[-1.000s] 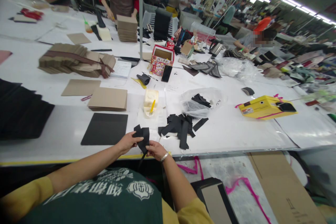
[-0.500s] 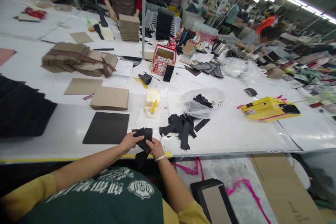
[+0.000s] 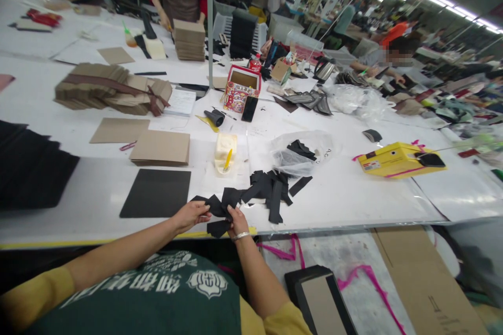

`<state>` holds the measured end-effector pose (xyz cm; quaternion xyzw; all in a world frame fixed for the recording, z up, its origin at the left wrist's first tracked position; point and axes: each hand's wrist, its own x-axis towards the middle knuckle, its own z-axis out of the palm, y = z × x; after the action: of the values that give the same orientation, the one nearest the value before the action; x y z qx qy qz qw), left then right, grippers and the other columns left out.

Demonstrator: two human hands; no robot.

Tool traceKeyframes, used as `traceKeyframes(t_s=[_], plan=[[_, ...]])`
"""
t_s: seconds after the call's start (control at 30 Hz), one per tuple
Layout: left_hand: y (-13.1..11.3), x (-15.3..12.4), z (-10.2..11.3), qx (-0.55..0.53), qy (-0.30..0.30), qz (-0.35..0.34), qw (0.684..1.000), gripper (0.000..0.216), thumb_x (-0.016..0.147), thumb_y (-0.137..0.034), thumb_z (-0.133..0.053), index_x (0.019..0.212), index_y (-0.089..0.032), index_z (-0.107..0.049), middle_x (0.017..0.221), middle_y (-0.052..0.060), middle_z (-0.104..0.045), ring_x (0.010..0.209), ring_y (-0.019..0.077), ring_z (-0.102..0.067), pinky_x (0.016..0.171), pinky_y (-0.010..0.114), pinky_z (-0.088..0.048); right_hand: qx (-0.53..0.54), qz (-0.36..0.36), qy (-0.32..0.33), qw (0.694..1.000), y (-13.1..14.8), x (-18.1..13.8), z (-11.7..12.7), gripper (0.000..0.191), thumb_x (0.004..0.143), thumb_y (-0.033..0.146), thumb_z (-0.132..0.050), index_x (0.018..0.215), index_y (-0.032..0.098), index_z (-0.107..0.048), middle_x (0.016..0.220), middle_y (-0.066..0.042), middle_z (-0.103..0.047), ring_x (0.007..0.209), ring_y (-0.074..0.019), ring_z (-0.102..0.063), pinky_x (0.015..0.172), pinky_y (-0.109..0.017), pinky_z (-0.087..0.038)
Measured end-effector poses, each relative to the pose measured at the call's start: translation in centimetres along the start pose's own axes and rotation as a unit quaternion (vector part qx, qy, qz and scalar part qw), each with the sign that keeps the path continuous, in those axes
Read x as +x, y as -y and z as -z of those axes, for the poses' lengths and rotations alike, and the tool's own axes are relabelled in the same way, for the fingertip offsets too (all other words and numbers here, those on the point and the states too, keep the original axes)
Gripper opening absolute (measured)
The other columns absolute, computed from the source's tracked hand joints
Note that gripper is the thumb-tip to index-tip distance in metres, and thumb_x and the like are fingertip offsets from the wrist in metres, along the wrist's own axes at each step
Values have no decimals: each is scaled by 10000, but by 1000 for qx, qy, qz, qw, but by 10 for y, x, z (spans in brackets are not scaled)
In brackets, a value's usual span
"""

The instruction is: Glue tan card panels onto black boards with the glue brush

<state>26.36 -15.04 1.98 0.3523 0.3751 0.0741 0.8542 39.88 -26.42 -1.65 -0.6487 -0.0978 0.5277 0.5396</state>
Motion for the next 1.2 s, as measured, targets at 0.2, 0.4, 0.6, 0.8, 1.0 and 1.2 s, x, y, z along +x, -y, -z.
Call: traceKeyframes(t_s=[0.2, 0.4, 0.6, 0.8, 1.0, 1.2], plan=[[7, 12, 9, -20, -85, 14, 996, 299, 535, -338, -748, 547, -153, -513, 543, -30, -502, 550, 78, -515, 605, 240, -479, -206, 6, 36, 978, 28, 9, 37, 254, 677, 444, -591, 715, 196, -552, 479, 40, -461, 395, -86, -418, 394, -217, -351], [23, 27, 16, 11, -175, 39, 984, 336, 487, -338, -768, 548, -150, -496, 484, -31, -492, 477, 82, -494, 516, 238, -459, -356, 35, 69, 931, 78, 16, 81, 330, 707, 464, -535, 560, 176, -469, 445, 59, -403, 387, -59, -377, 385, -192, -331], [32, 32, 13, 44, -216, 31, 975, 348, 468, -368, -756, 616, -138, -542, 453, -34, -495, 429, 82, -471, 448, 222, -410, -500, 72, 128, 854, 88, 45, 74, 302, 737, 460, -531, 635, 177, -562, 495, 30, -489, 453, -86, -439, 464, -212, -358], [28, 33, 31, 90, -304, -20, 948, 329, 486, -385, -723, 602, -133, -546, 479, -43, -488, 441, 71, -447, 426, 189, -350, -592, 113, -13, 798, 67, 61, 58, 275, 722, 296, -607, 963, 167, -584, 927, -114, -591, 821, -206, -562, 699, -285, -383], [2, 6, 41, 257, -316, -156, 900, 335, 594, -446, -637, 728, -142, -600, 558, -30, -542, 483, 88, -468, 456, 196, -359, -586, 145, -46, 796, 17, 28, 55, 190, 795, 269, -495, 929, 166, -582, 806, -54, -599, 817, -172, -562, 749, -272, -399], [-26, -13, 3, 354, -209, -233, 881, 269, 659, -417, -595, 718, -155, -580, 580, -26, -552, 517, 92, -483, 498, 198, -386, -349, 171, 25, 921, -7, 10, 35, 459, 705, 351, -611, 1124, 198, -502, 1092, -87, -551, 977, -188, -534, 797, -313, -435]])
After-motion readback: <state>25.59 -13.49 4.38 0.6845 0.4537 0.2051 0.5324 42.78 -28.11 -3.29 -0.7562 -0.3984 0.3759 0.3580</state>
